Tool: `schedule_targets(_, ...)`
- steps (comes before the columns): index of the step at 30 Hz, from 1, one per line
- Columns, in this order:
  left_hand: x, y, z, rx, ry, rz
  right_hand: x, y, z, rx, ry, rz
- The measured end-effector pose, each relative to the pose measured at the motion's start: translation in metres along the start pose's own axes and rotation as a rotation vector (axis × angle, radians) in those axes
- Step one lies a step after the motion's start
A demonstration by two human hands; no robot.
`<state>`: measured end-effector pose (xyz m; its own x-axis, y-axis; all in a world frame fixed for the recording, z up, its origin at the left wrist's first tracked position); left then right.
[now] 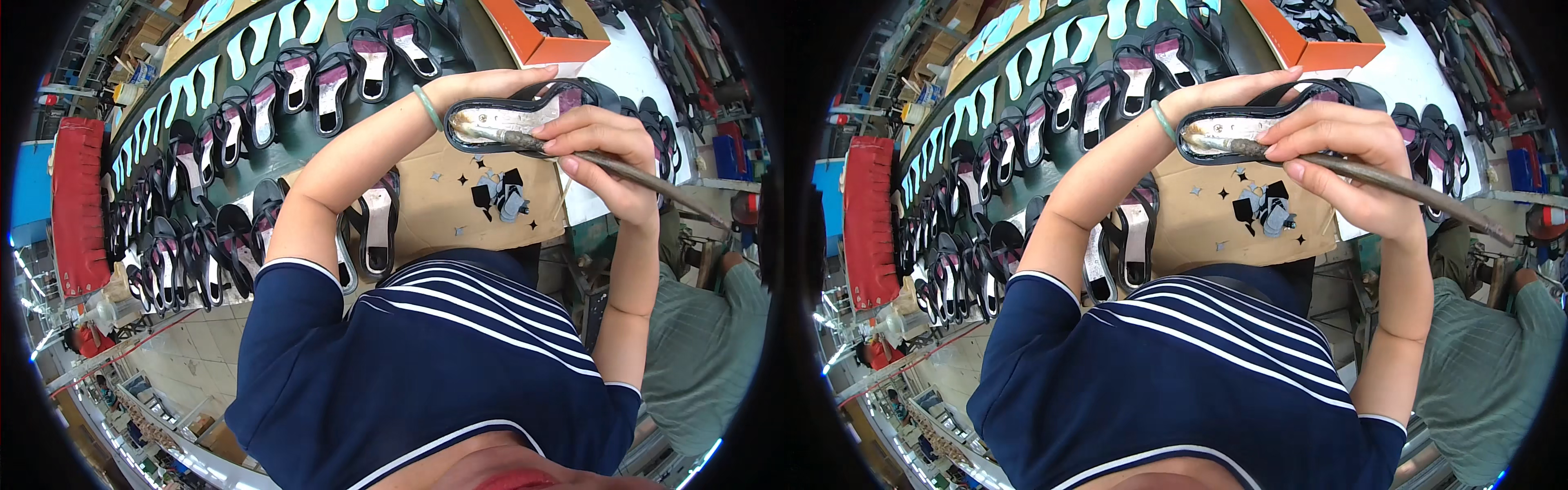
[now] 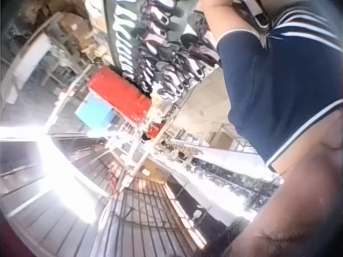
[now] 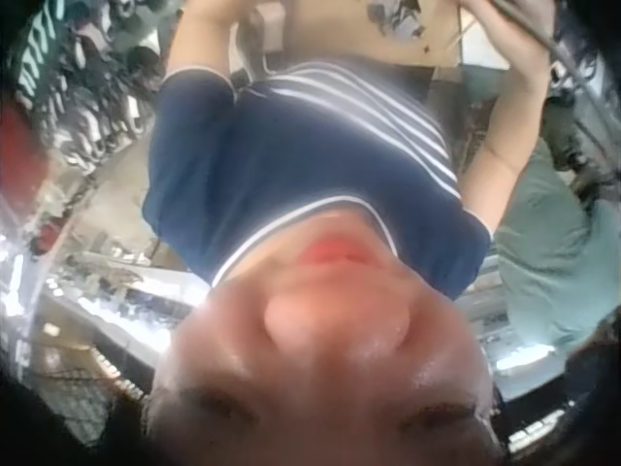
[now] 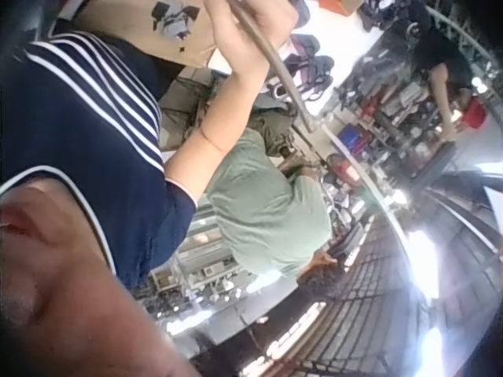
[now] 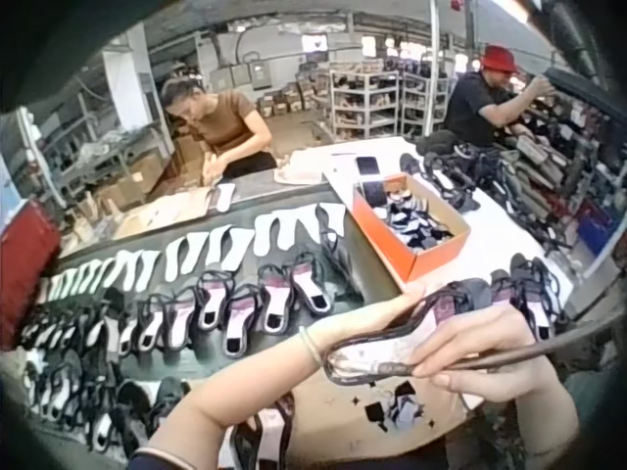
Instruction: Applying glue to the insoles of black sandals using a brush and organizing them on a workbench in a factory setting.
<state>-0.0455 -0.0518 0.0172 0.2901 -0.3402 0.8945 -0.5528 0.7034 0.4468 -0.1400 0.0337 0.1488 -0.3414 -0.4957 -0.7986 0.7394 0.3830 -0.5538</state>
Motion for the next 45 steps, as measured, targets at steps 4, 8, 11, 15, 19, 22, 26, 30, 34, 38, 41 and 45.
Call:
schedule_targets(4, 0.012, 0.014, -0.009, -0.061, -0.091, 0.076, -0.004, -0.004, 0.01, -0.095, -0.033, -0.003)
schedule_targets(8, 0.009, 0.016, -0.004, -0.203, -0.083, 0.158, -0.007, -0.007, 0.019, -0.181, -0.005, -0.013)
schedule_targets(11, 0.015, 0.023, -0.009, -0.326, -0.166, 0.278, -0.009, -0.008, 0.026, -0.226, -0.025, -0.019)
schedule_targets(15, 0.014, 0.031, -0.01, -0.465, -0.068, 0.25, -0.015, -0.009, 0.032, -0.274, -0.027, -0.025)
schedule_targets(19, 0.007, 0.032, -0.01, -0.502, -0.054, 0.205, -0.015, -0.01, 0.038, -0.335, -0.071, -0.026)
schedule_targets(22, 0.002, 0.03, -0.011, -0.512, -0.047, 0.168, -0.015, -0.009, 0.043, -0.385, -0.092, -0.021)
schedule_targets(26, -0.001, 0.028, -0.009, -0.573, -0.02, 0.092, -0.016, -0.012, 0.048, -0.426, -0.076, -0.028)
schedule_targets(30, -0.002, 0.033, -0.02, -0.105, -0.487, -0.445, -0.026, -0.01, 0.056, -0.487, -0.052, -0.07)
schedule_targets(34, 0.001, 0.042, -0.009, -0.472, -0.061, 0.125, -0.031, -0.013, 0.06, -0.549, 0.056, -0.062)
schedule_targets(38, -0.022, 0.034, -0.002, -0.466, -0.189, -0.028, -0.035, -0.015, 0.066, -0.671, 0.163, 0.06)
schedule_targets(41, -0.018, 0.035, -0.005, -0.518, -0.187, 0.049, -0.035, -0.014, 0.065, -0.674, 0.128, -0.04)
schedule_targets(45, -0.006, 0.042, -0.009, -0.588, -0.18, 0.207, -0.032, -0.017, 0.062, -0.671, 0.114, -0.042)
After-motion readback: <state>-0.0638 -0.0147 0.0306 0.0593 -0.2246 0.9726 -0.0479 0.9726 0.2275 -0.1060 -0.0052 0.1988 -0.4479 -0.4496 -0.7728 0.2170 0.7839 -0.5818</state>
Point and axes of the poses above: each hand's wrist, its own z-axis towards the middle knuckle, its own y-axis out of the palm, x = y × z, the point moved 5 cm from there along z, towards the middle knuckle, and after that the axes turned 15 degrees about y, right-handed, at the moved point
